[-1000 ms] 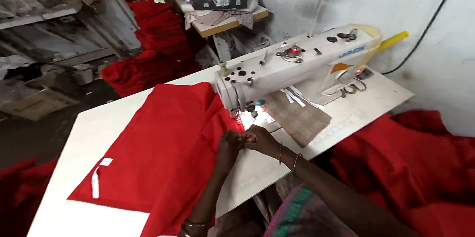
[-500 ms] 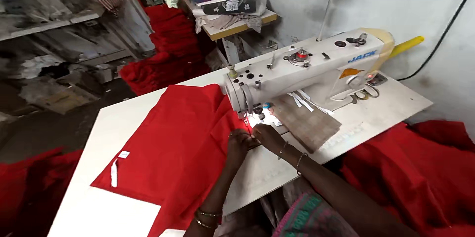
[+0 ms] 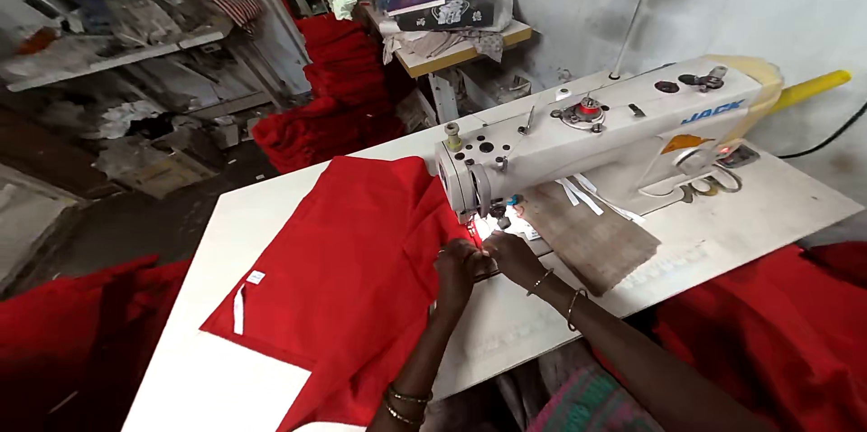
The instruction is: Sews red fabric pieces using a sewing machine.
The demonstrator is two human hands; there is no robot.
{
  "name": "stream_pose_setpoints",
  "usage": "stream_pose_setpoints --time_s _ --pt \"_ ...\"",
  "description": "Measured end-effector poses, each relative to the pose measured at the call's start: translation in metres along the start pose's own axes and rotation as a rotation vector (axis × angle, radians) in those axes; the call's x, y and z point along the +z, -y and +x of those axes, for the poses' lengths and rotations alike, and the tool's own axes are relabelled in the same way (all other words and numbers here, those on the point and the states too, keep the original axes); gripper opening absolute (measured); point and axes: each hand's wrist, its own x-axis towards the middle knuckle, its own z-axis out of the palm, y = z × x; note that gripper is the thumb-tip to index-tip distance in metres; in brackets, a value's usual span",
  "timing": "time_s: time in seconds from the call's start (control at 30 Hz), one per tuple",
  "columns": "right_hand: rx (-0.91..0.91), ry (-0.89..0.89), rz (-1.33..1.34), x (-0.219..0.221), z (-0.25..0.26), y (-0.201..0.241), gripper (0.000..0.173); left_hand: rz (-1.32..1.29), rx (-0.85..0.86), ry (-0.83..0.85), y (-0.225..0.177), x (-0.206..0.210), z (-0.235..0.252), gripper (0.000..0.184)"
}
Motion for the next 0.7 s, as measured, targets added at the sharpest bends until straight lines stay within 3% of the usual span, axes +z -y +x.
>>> stream_pose_setpoints --time_s 0.13,0.2,0.27,0.33,0.4,0.53,0.63,0.7 --pt "-0.214 -0.386 0.064 0.025 -0.004 -0.021 0.011 0.036 -0.222 0.145 -0.017 -0.015 0.018 0.019" --pt "-0.287 -0.418 -0.006 0.032 -0.007 -0.023 0.014 0.058 -0.326 0.16 -0.024 -0.017 0.022 0.019" --pt "-0.363 -0.441 -0.13 0.038 -0.009 -0.025 0.012 0.089 -0.259 0.061 -0.021 -0.01 0.015 0.016" --pt "-0.414 -0.443 -0.246 0.041 -0.009 -0.024 0.013 0.172 -0.089 -0.043 -0.015 0.001 0.001 0.016" --pt "-0.397 -0.38 -0.287 0.038 -0.007 -0.021 0.015 0.275 0.016 -0.08 -0.012 0.008 -0.007 0.02" --pt "-0.23 -0.323 -0.209 0.029 0.011 -0.016 0.014 0.372 0.001 -0.034 -0.01 0.004 0.009 0.02" --pt "-0.097 -0.382 -0.093 0.025 0.023 -0.012 0.017 0.357 -0.057 0.147 -0.01 -0.016 0.033 0.026" --pt "-0.101 -0.427 -0.042 0.028 0.024 -0.016 0.017 0.373 0.052 0.281 -0.001 -0.034 0.049 0.023"
